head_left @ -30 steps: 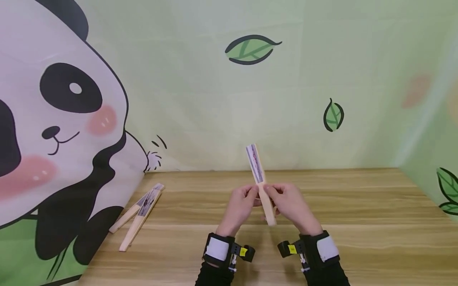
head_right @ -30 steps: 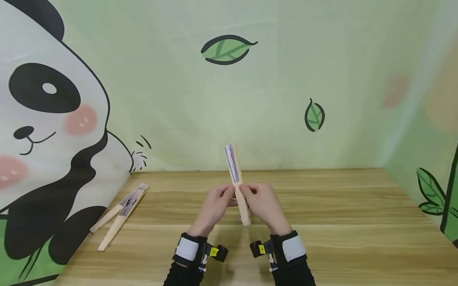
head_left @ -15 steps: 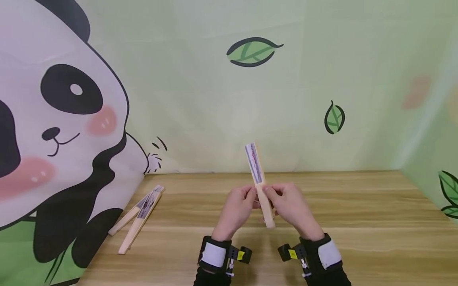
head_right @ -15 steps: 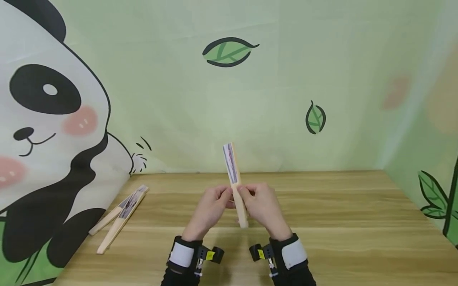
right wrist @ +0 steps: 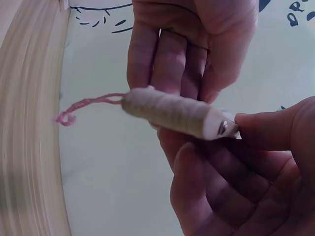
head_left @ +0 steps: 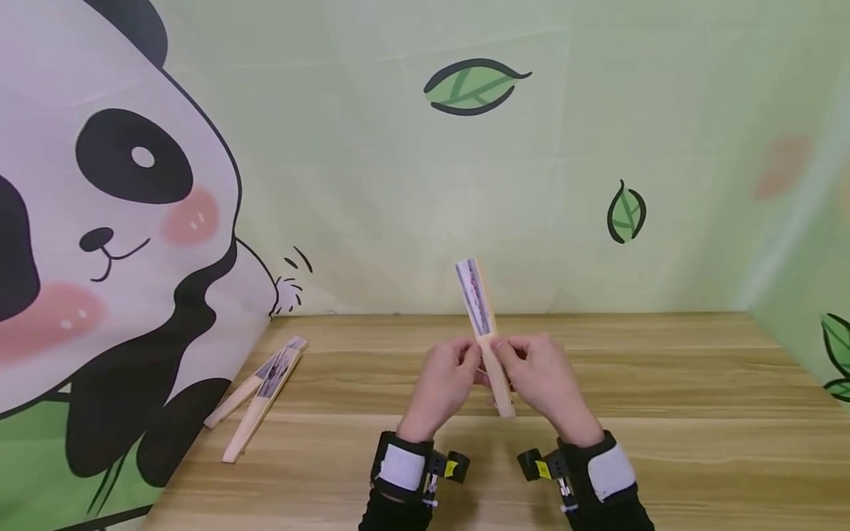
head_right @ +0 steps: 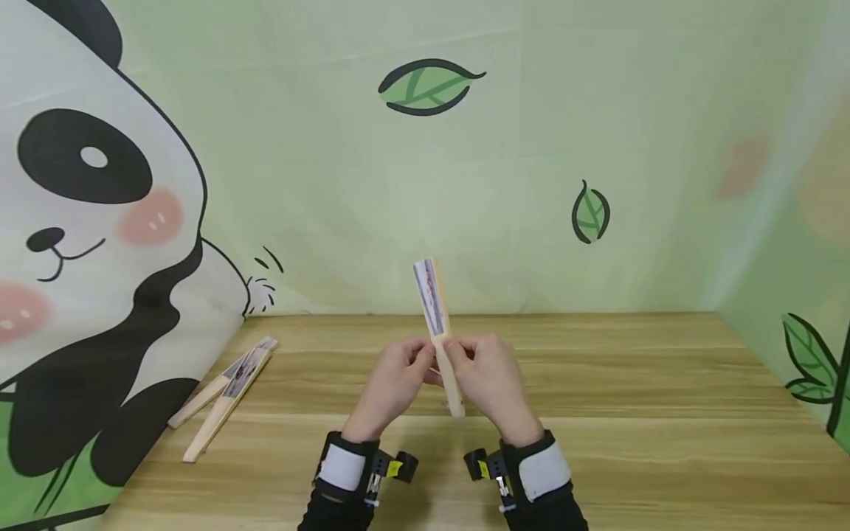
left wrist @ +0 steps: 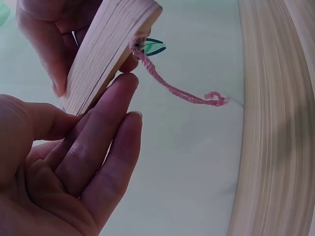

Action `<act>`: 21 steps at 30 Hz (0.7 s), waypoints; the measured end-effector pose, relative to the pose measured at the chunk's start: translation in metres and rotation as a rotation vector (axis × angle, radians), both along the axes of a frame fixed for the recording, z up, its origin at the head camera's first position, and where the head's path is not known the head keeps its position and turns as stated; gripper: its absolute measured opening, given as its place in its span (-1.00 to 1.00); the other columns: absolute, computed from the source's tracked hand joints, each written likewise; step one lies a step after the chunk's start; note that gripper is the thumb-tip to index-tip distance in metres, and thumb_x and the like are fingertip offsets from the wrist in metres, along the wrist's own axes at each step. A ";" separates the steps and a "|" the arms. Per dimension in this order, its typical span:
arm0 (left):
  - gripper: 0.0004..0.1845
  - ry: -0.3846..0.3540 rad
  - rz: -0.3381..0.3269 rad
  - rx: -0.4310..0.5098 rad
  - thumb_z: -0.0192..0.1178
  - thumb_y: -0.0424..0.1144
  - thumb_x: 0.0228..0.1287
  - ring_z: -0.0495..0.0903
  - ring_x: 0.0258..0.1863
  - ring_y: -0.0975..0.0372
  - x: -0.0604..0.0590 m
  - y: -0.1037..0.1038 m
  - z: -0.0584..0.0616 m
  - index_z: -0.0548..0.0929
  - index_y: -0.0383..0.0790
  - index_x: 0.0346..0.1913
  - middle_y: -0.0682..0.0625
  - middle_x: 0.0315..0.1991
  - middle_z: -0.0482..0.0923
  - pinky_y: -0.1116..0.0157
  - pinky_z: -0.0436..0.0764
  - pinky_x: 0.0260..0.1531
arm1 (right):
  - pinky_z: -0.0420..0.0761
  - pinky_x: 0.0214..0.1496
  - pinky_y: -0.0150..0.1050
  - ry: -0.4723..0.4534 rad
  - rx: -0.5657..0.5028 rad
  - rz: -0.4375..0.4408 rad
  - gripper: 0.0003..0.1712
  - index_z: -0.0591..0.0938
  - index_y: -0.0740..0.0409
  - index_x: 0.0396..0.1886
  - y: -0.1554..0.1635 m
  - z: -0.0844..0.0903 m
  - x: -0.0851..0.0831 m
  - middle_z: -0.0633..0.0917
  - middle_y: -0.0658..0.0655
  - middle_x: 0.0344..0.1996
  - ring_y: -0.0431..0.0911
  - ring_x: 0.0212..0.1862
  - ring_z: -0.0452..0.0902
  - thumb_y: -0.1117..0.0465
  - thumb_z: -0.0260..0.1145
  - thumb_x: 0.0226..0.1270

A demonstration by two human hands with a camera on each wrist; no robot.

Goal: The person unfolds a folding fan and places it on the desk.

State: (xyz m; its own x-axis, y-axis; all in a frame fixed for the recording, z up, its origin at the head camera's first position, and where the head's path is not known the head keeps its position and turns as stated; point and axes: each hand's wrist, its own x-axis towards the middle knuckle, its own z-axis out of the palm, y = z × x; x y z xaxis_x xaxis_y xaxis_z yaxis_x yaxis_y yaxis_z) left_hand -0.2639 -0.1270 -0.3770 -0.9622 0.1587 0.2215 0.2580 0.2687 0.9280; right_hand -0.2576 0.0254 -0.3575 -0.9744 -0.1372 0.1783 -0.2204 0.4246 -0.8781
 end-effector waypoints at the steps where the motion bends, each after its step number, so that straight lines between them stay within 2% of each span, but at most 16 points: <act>1: -0.71 0.003 -0.003 0.002 -0.03 -0.30 0.52 0.68 -0.48 0.21 0.000 0.000 0.000 0.66 -0.42 -0.04 -0.05 -0.37 0.67 0.27 0.63 -0.50 | 0.60 -0.57 -0.20 0.004 0.002 -0.005 -0.69 0.73 0.30 -0.11 0.000 0.000 0.000 0.72 0.13 -0.48 -0.08 -0.53 0.66 0.17 0.17 0.49; 2: -0.71 0.006 -0.002 -0.001 -0.03 -0.30 0.52 0.68 -0.47 0.21 0.000 0.000 0.000 0.66 -0.41 -0.04 -0.05 -0.37 0.67 0.26 0.64 -0.45 | 0.61 -0.57 -0.19 0.009 0.002 -0.009 -0.70 0.73 0.30 -0.12 -0.001 -0.001 0.000 0.72 0.13 -0.47 -0.08 -0.53 0.66 0.18 0.17 0.49; 5: -0.70 0.013 0.007 -0.018 -0.03 -0.28 0.53 0.69 -0.44 0.19 0.000 -0.001 0.000 0.66 -0.40 -0.03 -0.05 -0.37 0.68 0.32 0.57 -0.56 | 0.59 -0.59 -0.21 0.022 0.005 -0.018 -0.70 0.73 0.30 -0.13 -0.002 -0.001 0.001 0.73 0.13 -0.45 -0.10 -0.53 0.66 0.18 0.17 0.48; 9: -0.69 0.017 0.025 -0.049 -0.03 -0.25 0.53 0.68 -0.44 0.16 0.001 -0.004 0.001 0.67 -0.37 -0.02 -0.01 -0.38 0.69 0.38 0.23 -0.74 | 0.54 -0.63 -0.24 0.029 -0.003 -0.024 -0.70 0.74 0.29 -0.15 -0.005 -0.001 0.001 0.74 0.14 -0.44 -0.10 -0.55 0.66 0.17 0.18 0.48; 13: -0.68 0.035 0.024 -0.054 -0.03 -0.24 0.53 0.66 -0.48 0.20 0.002 -0.005 0.002 0.67 -0.37 -0.01 -0.01 -0.40 0.69 0.39 0.21 -0.76 | 0.57 -0.61 -0.26 0.057 -0.015 -0.038 -0.70 0.74 0.31 -0.16 -0.006 0.000 0.002 0.74 0.18 -0.41 -0.10 -0.54 0.66 0.18 0.17 0.48; 17: -0.69 0.044 0.032 -0.056 -0.04 -0.25 0.53 0.48 -0.67 0.29 0.002 -0.007 0.003 0.68 -0.36 -0.02 0.01 -0.43 0.68 0.40 0.18 -0.79 | 0.65 -0.49 -0.27 0.052 -0.046 -0.053 -0.68 0.73 0.35 -0.16 -0.004 0.002 0.002 0.73 0.20 -0.40 -0.09 -0.50 0.67 0.19 0.16 0.49; 20: -0.69 0.037 0.033 -0.048 -0.05 -0.25 0.53 0.39 -0.71 0.28 0.003 -0.008 0.004 0.68 -0.34 -0.03 0.03 -0.43 0.67 0.41 0.17 -0.79 | 0.66 -0.47 -0.25 0.033 -0.050 -0.072 -0.67 0.72 0.36 -0.15 -0.002 0.003 0.002 0.72 0.19 -0.43 -0.09 -0.49 0.66 0.17 0.16 0.49; 21: -0.70 0.035 0.030 -0.042 -0.04 -0.26 0.53 0.42 -0.69 0.28 0.003 -0.008 0.004 0.68 -0.34 -0.03 0.03 -0.42 0.67 0.41 0.17 -0.79 | 0.66 -0.48 -0.25 0.031 -0.046 -0.079 -0.67 0.72 0.36 -0.15 -0.002 0.003 0.002 0.72 0.19 -0.43 -0.09 -0.49 0.66 0.17 0.17 0.49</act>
